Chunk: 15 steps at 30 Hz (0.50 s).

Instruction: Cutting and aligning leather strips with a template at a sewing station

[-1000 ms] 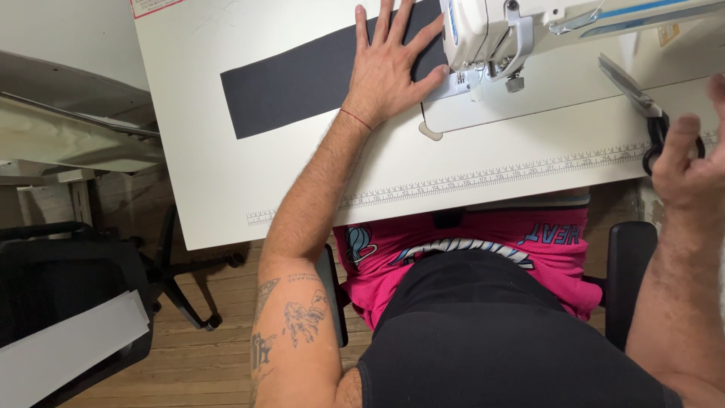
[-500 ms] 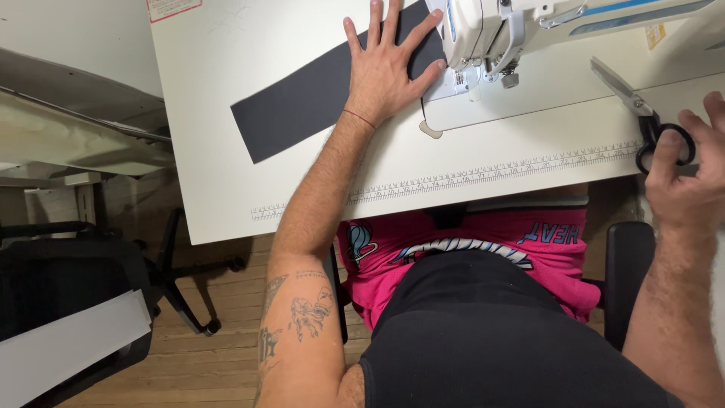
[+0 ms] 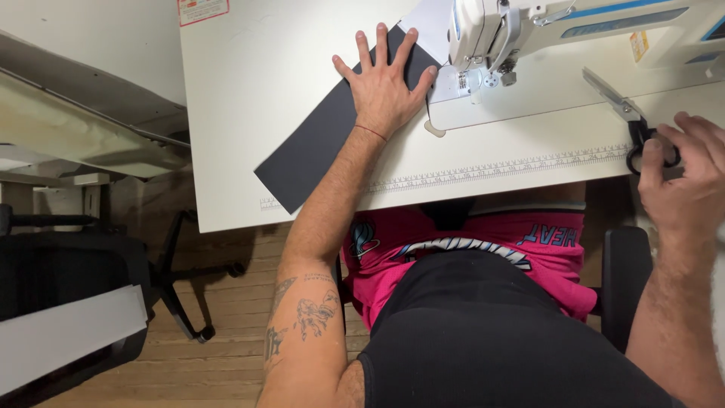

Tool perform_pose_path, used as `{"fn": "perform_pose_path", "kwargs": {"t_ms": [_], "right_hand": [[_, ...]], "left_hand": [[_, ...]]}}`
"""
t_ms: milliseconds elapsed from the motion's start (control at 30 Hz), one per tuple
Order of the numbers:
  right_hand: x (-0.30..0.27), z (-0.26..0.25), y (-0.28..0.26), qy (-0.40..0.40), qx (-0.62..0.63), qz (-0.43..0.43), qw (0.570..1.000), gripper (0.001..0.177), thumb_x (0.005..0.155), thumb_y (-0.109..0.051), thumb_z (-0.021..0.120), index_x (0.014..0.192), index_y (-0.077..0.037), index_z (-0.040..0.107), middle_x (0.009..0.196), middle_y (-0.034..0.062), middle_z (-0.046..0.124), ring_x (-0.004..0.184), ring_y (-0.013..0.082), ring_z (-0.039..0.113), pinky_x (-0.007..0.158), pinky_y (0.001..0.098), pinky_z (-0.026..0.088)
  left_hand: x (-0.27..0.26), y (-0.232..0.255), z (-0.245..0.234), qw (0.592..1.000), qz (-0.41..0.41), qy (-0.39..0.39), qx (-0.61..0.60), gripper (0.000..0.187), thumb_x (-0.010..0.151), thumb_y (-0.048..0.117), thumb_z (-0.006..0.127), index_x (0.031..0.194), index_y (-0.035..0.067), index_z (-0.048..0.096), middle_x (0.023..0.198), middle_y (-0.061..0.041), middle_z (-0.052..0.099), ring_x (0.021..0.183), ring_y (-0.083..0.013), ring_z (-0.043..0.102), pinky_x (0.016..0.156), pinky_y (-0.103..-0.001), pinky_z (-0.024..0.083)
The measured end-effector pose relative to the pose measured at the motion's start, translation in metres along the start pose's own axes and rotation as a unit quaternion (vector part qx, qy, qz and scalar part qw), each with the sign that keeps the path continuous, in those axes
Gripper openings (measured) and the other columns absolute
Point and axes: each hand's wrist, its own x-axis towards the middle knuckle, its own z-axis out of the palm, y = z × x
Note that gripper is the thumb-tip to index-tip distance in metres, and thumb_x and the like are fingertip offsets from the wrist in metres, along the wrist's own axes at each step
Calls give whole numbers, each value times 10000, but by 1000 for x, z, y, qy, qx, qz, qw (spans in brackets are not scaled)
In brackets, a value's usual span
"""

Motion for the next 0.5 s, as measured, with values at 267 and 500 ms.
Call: {"fn": "perform_pose_path", "kwargs": {"t_ms": [267, 500], "right_hand": [[-8, 2, 2, -43, -97, 1, 994, 146, 1115, -23, 864, 1240, 51, 858, 1307, 228, 838, 1212, 357, 775, 1144, 427, 560], [-9, -3, 4, -61, -106, 39, 992, 249, 1090, -75, 889, 1302, 48, 842, 1334, 192, 821, 1229, 354, 733, 1168, 414, 536]], "left_hand": [[-16, 1, 1, 998, -52, -4, 23, 617, 1005, 645, 329, 1563, 382, 370, 1623, -111, 388, 1489, -414, 329, 1058, -814, 209], [-14, -11, 1, 993, -38, 62, 97, 644, 959, 733, 384, 1449, 337, 514, 1265, -126, 576, 1066, -329, 569, 992, -660, 358]]}}
